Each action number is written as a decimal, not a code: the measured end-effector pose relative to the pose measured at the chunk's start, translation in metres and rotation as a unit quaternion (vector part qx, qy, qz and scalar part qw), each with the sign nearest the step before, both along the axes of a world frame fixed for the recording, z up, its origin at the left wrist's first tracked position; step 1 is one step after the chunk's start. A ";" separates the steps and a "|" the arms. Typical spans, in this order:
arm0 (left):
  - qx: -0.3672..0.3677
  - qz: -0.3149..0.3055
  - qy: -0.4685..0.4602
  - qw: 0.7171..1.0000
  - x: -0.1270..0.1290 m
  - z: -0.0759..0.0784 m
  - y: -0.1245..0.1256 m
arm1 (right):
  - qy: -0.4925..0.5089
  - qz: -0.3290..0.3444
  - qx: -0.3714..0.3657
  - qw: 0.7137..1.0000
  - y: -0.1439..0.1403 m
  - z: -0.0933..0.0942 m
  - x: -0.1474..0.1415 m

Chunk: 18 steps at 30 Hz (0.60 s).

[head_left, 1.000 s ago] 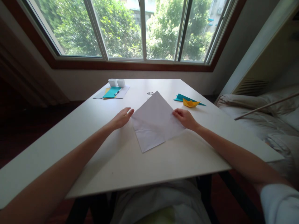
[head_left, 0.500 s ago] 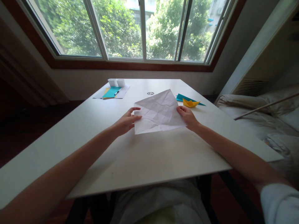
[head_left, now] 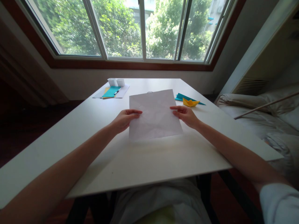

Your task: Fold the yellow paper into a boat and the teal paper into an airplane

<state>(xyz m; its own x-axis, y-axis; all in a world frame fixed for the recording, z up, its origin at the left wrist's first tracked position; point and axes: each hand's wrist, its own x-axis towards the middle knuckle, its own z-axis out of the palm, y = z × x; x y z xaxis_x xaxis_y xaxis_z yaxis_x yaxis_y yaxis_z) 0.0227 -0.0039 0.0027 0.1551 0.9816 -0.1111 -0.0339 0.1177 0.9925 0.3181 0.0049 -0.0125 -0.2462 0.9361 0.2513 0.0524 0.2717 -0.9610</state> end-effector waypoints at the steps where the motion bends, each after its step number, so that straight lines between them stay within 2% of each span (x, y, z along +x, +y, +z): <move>1: -0.004 0.002 -0.014 1.000 0.000 0.000 0.001 | 0.022 0.007 -0.026 0.999 0.001 -0.001 0.000; 5: -0.030 -0.008 -0.045 0.998 0.000 0.002 0.000 | 0.072 0.025 -0.086 0.993 0.000 -0.001 0.001; 10: -0.026 -0.046 -0.028 0.998 0.002 0.005 -0.005 | 0.073 0.048 -0.099 0.991 0.000 -0.001 0.000; 18: -0.011 -0.022 -0.015 1.000 0.003 0.005 -0.004 | 0.043 0.047 -0.130 0.989 0.002 -0.002 0.002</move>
<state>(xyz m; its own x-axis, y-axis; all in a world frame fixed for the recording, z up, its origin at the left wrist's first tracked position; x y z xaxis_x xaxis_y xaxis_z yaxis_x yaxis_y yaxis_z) 0.0260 -0.0079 0.0079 0.2011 0.9712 -0.1278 -0.0579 0.1421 0.9882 0.3205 0.0068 -0.0141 -0.3242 0.9456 0.0278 -0.0457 0.0137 -0.9989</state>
